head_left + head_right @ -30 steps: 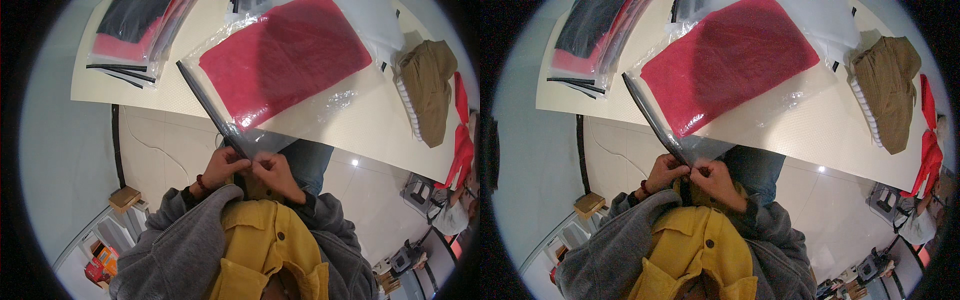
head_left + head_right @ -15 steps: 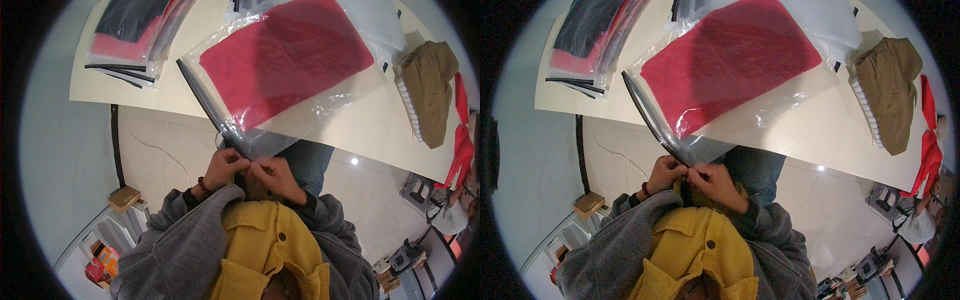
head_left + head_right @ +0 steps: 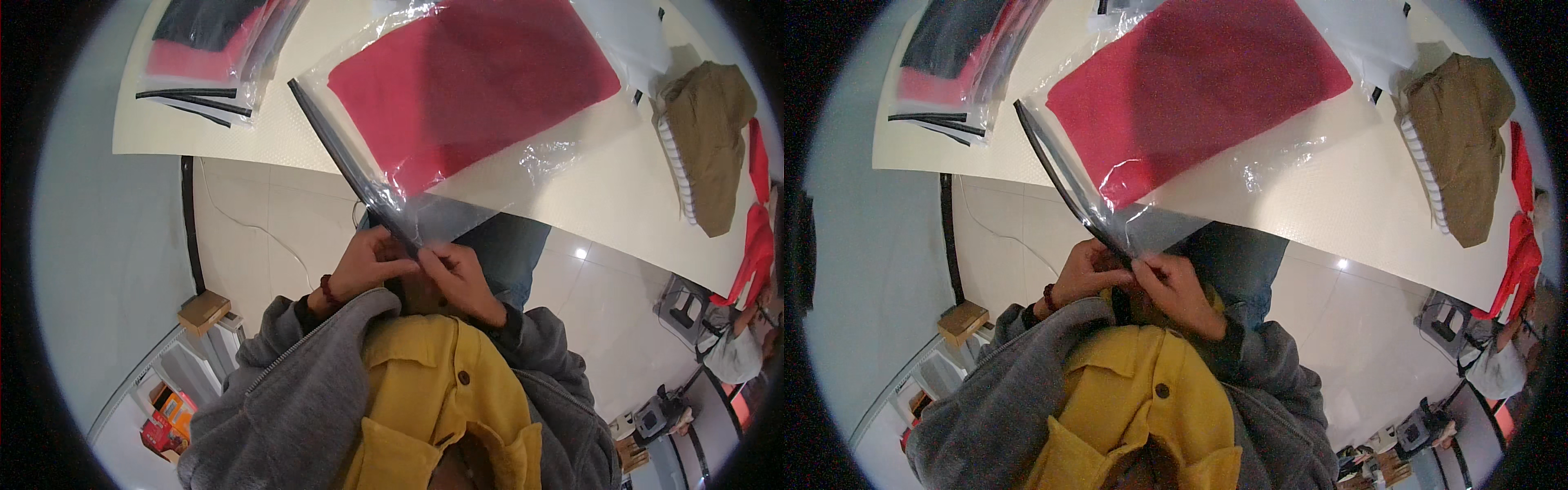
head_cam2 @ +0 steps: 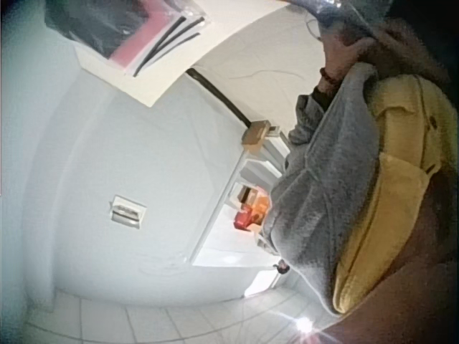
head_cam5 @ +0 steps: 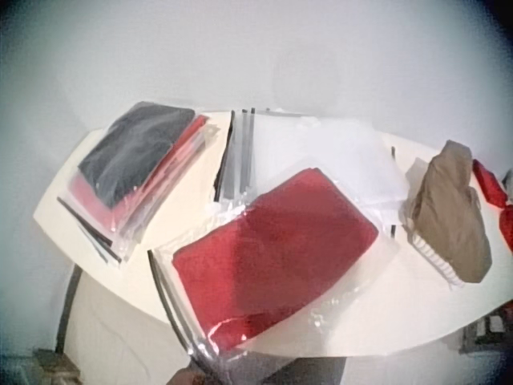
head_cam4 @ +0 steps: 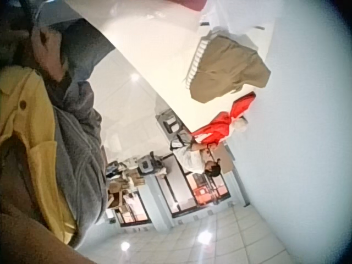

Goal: The person places folded clothes including a black garment, a red garment, and a brown garment into individual plastic zip bags, sealing each bag and smoothing the air out of them.

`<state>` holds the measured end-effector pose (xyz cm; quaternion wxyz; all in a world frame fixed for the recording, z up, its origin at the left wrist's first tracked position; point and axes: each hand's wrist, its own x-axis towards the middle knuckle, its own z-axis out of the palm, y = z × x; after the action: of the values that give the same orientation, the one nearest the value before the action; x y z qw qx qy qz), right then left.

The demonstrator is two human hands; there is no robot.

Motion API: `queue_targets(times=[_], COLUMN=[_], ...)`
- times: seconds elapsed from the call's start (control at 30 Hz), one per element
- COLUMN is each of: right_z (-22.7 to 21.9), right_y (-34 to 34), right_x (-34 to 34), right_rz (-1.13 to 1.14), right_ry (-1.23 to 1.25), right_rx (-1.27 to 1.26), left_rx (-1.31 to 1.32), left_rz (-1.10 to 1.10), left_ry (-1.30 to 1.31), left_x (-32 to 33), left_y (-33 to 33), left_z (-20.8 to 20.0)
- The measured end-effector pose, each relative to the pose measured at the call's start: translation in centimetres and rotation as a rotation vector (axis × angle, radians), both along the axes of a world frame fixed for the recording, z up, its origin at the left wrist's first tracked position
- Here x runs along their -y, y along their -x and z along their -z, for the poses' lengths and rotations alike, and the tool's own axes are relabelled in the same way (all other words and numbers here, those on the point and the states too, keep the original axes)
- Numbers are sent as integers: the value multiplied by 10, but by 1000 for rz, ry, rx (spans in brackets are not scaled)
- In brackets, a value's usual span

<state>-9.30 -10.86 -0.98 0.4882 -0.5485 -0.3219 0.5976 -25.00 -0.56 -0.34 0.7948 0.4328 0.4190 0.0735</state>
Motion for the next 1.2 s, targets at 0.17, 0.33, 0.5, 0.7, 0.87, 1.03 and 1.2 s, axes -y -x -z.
queue_targets(times=[0.17,0.33,0.5,0.7,0.87,1.03,1.2], right_z=[0,2,-4,-16,-27,-16,-32], right_y=[0,2,-11,-46,-73,-118,-204], right_x=[-2,4,18,43,74,119,175], right_rz=[-18,-35,-87,-292,-296,-165,572], right_ry=[-11,-98,-114,-75,91,78,221], right_rx=[64,152,231,206,134,332,650], left_rx=[-117,-89,-67,-87,-70,-243,-108], left_rz=[91,33,-267,-324,-282,539,568], left_ry=[-18,-32,-17,-286,-492,-227,-709], left_x=[4,4,-23,-61,-84,-92,-116], left_y=[9,10,11,21,27,43,-3], left_z=[13,14,-3,-19,-32,-46,-80])
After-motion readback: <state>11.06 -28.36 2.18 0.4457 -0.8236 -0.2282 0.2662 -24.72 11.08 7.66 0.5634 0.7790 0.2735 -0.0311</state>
